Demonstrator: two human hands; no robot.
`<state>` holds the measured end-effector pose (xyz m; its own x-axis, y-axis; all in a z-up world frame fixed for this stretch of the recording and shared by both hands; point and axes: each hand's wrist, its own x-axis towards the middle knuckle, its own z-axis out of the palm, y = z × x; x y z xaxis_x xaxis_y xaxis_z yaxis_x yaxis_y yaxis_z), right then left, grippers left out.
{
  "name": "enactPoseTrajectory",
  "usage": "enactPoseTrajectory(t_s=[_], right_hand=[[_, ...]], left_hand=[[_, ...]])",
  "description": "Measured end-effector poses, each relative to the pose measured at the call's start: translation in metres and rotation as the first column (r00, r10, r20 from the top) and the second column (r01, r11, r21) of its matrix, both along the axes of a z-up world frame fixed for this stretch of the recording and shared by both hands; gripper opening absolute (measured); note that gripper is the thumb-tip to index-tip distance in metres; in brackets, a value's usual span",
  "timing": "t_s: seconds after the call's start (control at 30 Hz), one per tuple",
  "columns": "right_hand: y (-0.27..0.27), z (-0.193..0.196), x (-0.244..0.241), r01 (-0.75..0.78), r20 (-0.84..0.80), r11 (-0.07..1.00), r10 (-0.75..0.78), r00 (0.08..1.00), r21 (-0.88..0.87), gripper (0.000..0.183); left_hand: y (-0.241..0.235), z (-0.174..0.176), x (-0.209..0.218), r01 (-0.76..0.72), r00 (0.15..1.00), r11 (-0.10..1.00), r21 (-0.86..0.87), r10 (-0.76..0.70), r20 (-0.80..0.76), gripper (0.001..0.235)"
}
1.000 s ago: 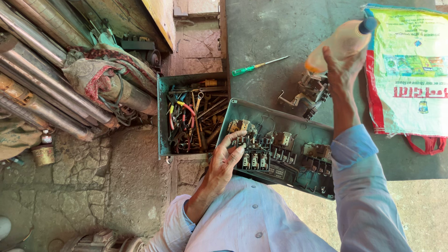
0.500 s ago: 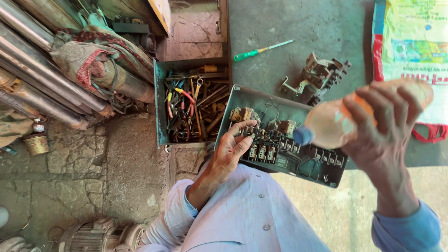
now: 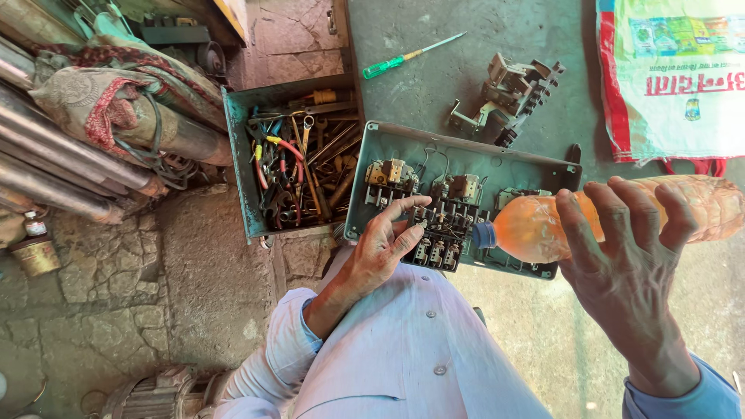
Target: The person cleans a small electrical component by pouring liquid from a plastic bottle onto it and scrubbing with a toothbrush. The person repeats this process on multiple components placed in a metal tray.
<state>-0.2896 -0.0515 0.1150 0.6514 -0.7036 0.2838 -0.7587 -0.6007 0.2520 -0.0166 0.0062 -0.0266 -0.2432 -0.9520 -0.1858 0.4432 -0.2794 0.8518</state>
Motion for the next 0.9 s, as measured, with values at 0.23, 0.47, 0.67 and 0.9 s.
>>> enactPoseTrajectory(t_s=[0.23,0.47,0.67,0.9], right_hand=[[0.003,0.008,0.008,0.006,-0.052,1.000,-0.006,0.999,-0.006,0.072],[0.006,0.010,0.013,0.002,-0.118,0.997,-0.011,0.993,-0.074,0.066],[0.008,0.012,0.019,0.001,-0.142,0.993,-0.018,0.990,-0.116,0.058],[0.008,0.023,0.028,0.002,-0.122,0.995,-0.014,0.992,-0.102,0.059]], left_hand=[[-0.002,0.001,0.001,0.019,0.999,0.999,-0.025,-0.018,0.039,0.047],[-0.004,0.006,0.006,0.030,0.997,0.999,-0.031,-0.028,0.077,0.048],[-0.005,0.004,0.007,0.032,0.999,0.999,-0.005,-0.032,0.023,0.049],[-0.005,0.004,0.007,0.040,0.999,0.999,0.014,-0.040,0.017,0.050]])
